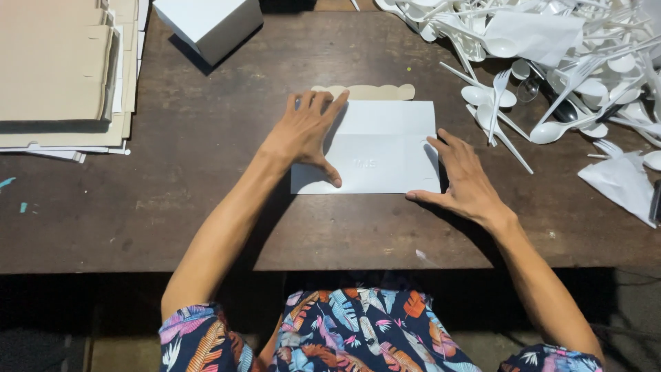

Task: The person folds a flat cardboard piece into a small rectangular box by creasing and tucking flaps. The finished box is placed on a stack of similar boxes on the table.

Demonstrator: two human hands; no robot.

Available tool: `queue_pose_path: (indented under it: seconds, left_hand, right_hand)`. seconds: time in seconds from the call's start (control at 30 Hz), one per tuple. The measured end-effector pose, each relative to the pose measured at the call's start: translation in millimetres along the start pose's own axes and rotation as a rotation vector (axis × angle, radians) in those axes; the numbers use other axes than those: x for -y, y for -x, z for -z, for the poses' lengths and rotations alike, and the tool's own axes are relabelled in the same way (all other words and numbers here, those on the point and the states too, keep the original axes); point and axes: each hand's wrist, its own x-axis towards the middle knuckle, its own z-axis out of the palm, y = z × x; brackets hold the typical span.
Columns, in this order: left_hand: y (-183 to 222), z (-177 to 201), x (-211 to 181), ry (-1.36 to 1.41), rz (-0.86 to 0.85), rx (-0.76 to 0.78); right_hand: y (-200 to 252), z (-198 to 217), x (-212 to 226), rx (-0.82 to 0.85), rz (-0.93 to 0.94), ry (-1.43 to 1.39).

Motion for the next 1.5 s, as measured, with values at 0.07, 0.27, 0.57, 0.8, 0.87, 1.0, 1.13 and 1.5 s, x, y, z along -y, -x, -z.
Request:
queue_pose_path:
  seconds: [0.07, 0.27, 0.57, 0.8, 0.87, 1.0, 1.13, 1.5]
  left_hand:
    - [-2, 2, 0, 0.027, 0.010, -0.014]
    - [-15, -17, 15, -0.049, -0.020, -0.247]
    - [56, 38, -41, -0.213, -0.113, -0.590]
    - [145, 9, -115, -0.222, -0.106, -0.454]
    - [155, -11, -120, -0.179, -0.123, -0.354]
    - [167, -34, -126, -0.126, -0.157, -0.349]
    - [169, -55, -126, -0.034, -0.158, -0.202]
    - [171, -92, -123, 0.062, -0.107, -0.034]
  right_hand:
    - [3, 0, 1, -0.007, -0.016, -0.032]
    - [-1, -2, -6, -0.068, -0.041, -0.137]
    - [-15, 50, -16, -0.091, -0.155, -0.928]
    - [-56, 45, -61, -0.137, -0.133, -0.738]
    - [-74, 39, -37, -0.074, -0.113, -0.582]
    - [-121, 23, -7, 0.086, 0.024, -0.152]
    - [-171, 10, 7, 0.188, 0.065, 0.059]
    - [-231, -16, -30, 0.292, 0.040, 0.161]
